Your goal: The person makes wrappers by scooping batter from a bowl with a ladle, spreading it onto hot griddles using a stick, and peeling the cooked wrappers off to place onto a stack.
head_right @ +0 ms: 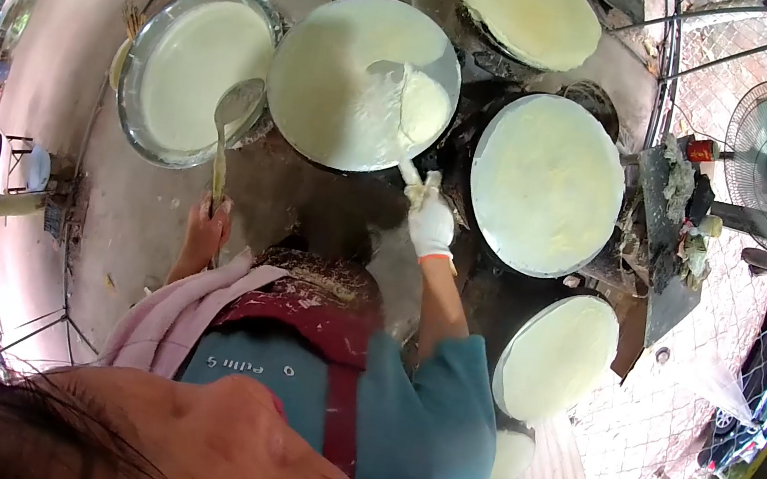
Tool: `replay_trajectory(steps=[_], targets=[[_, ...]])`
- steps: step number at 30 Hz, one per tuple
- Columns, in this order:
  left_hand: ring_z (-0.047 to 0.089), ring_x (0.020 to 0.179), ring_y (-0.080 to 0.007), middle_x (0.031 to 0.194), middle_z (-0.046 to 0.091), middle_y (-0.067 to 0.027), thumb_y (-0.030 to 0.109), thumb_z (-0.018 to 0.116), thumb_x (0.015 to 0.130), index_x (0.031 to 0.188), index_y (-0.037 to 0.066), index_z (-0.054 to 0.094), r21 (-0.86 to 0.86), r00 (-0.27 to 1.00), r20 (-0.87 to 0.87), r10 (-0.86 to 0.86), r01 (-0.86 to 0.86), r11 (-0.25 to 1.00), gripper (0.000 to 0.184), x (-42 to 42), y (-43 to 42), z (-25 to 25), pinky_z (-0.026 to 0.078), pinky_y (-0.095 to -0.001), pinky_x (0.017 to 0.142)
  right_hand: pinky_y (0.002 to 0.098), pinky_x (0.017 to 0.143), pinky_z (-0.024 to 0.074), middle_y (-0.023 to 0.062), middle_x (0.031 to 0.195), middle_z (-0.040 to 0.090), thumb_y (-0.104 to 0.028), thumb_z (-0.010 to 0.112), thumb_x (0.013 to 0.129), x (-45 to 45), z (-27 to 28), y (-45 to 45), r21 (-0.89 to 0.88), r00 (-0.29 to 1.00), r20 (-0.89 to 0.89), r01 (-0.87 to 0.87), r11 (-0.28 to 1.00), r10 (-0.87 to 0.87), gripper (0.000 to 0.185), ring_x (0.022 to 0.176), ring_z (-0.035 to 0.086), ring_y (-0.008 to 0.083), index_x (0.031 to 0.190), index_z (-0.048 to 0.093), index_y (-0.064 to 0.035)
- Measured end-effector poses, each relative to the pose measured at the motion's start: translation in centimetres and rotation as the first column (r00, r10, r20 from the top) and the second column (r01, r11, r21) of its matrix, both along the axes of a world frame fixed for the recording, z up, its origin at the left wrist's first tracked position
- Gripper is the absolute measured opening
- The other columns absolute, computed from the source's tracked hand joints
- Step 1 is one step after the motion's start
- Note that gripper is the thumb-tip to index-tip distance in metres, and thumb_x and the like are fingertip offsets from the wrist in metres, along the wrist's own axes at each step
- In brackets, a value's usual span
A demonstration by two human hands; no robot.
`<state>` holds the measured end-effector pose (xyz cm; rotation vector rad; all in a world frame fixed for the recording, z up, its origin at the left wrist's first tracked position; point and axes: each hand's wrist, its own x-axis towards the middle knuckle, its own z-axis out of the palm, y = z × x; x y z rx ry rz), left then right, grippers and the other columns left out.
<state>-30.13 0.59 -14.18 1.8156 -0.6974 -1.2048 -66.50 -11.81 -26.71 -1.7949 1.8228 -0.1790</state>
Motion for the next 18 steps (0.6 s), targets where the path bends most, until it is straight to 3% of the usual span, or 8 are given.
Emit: replay_trajectory(steps=[7, 10, 12, 13, 14, 15, 17, 18], targets=[[0.043, 0.042, -0.0083, 0.054, 0.044, 0.0006, 0.012, 0.051, 0.092, 0.084, 0.005, 0.051, 0.043, 0.992, 0.101, -0.072, 0.068, 0.997, 0.01, -1.5, -0.6, 1.8, 0.032, -0.0257, 0.039, 0.0468, 0.076, 0.0515, 0.024, 0.101, 0.063, -0.037, 0.045, 0.092, 2.9, 3.4, -17.5, -0.076, 0.969, -0.217, 0.102, 0.992, -0.117, 0.068, 0.089, 0.065, 0.0381, 0.145, 0.019, -0.0037], [0.042, 0.041, -0.0091, 0.054, 0.044, -0.0002, 0.012, 0.052, 0.092, 0.083, 0.005, 0.051, 0.037, 0.997, 0.049, -0.059, 0.057, 0.998, 0.012, -1.9, -0.2, 1.6, 0.032, -0.0268, 0.038, 0.0485, 0.076, 0.051, 0.0236, 0.097, 0.064, -0.035, 0.047, 0.09, 5.9, 4.2, -22.2, -0.121, 0.986, -0.11, 0.109, 0.987, -0.123, 0.051, 0.089, 0.064, 0.039, 0.129, 0.048, -0.0016], [0.041, 0.04, -0.0093, 0.054, 0.044, -0.0003, 0.013, 0.052, 0.092, 0.083, 0.005, 0.051, 0.025, 0.996, 0.066, -0.061, 0.06, 0.998, 0.012, -1.7, -0.3, 0.9, 0.031, -0.0271, 0.038, 0.0476, 0.087, 0.0455, 0.0276, 0.102, 0.061, -0.04, 0.053, 0.089, 7.5, 5.7, -19.0, -0.464, 0.983, 0.173, 0.031, 0.885, 0.056, 0.052, 0.1, 0.059, 0.0421, 0.125, 0.051, -0.0035], [0.041, 0.039, -0.0092, 0.054, 0.044, -0.0003, 0.013, 0.051, 0.092, 0.083, 0.006, 0.05, 0.017, 0.992, 0.106, -0.069, 0.068, 0.998, 0.012, -1.6, -0.1, 0.4, 0.031, -0.027, 0.037, 0.049, 0.092, 0.0406, 0.0279, 0.107, 0.06, -0.038, 0.053, 0.089, 7.9, 5.7, -16.6, -0.282, 0.974, 0.221, 0.019, 0.959, 0.046, 0.053, 0.104, 0.055, 0.0435, 0.132, 0.048, -0.0076], [0.04, 0.038, -0.0092, 0.054, 0.044, -0.0002, 0.013, 0.051, 0.092, 0.083, 0.006, 0.05, 0.006, 0.987, 0.143, -0.075, 0.075, 0.997, 0.012, -1.5, 0.0, -0.2, 0.03, -0.0269, 0.037, 0.0463, 0.091, 0.0428, 0.0284, 0.111, 0.058, -0.035, 0.051, 0.091, 7.3, 2.9, -14.1, -0.431, 0.961, 0.224, -0.05, 0.901, 0.161, 0.053, 0.103, 0.055, 0.0442, 0.137, 0.044, -0.0114], [0.04, 0.038, -0.0091, 0.054, 0.044, -0.0001, 0.013, 0.051, 0.092, 0.082, 0.006, 0.05, -0.02, 0.981, 0.172, -0.091, 0.096, 0.995, 0.013, -1.3, -0.2, -1.0, 0.03, -0.0269, 0.036, 0.0384, 0.092, 0.0443, 0.0262, 0.114, 0.06, -0.03, 0.055, 0.091, 6.4, 9.6, -10.2, 0.009, 0.94, 0.338, 0.046, 0.999, -0.046, 0.053, 0.107, 0.059, 0.0343, 0.138, 0.043, -0.0092], [0.039, 0.037, -0.0088, 0.053, 0.043, 0.0002, 0.013, 0.051, 0.093, 0.081, 0.007, 0.049, -0.065, 0.964, 0.237, -0.117, 0.135, 0.989, 0.014, -1.1, -0.6, -2.0, 0.029, -0.0269, 0.036, 0.027, 0.078, 0.0483, 0.0072, 0.1, 0.068, -0.016, 0.063, 0.09, 4.1, 6.5, -4.9, -0.118, 0.608, 0.777, 0.394, 0.911, -0.163, 0.051, 0.084, 0.061, 0.013, 0.136, 0.047, -0.0042], [0.039, 0.037, -0.0094, 0.053, 0.044, -0.0002, 0.013, 0.051, 0.092, 0.08, 0.007, 0.048, -0.031, 0.979, 0.18, -0.099, 0.107, 0.994, 0.014, -1.8, -1.1, -0.8, 0.029, -0.0272, 0.036, 0.023, 0.065, 0.0455, 0.0015, 0.089, 0.064, -0.018, 0.06, 0.092, 2.7, 2.9, -3.0, 0.147, 0.398, 0.851, 0.445, 0.883, -0.342, 0.042, 0.073, 0.057, 0.0088, 0.131, 0.052, -0.007]])
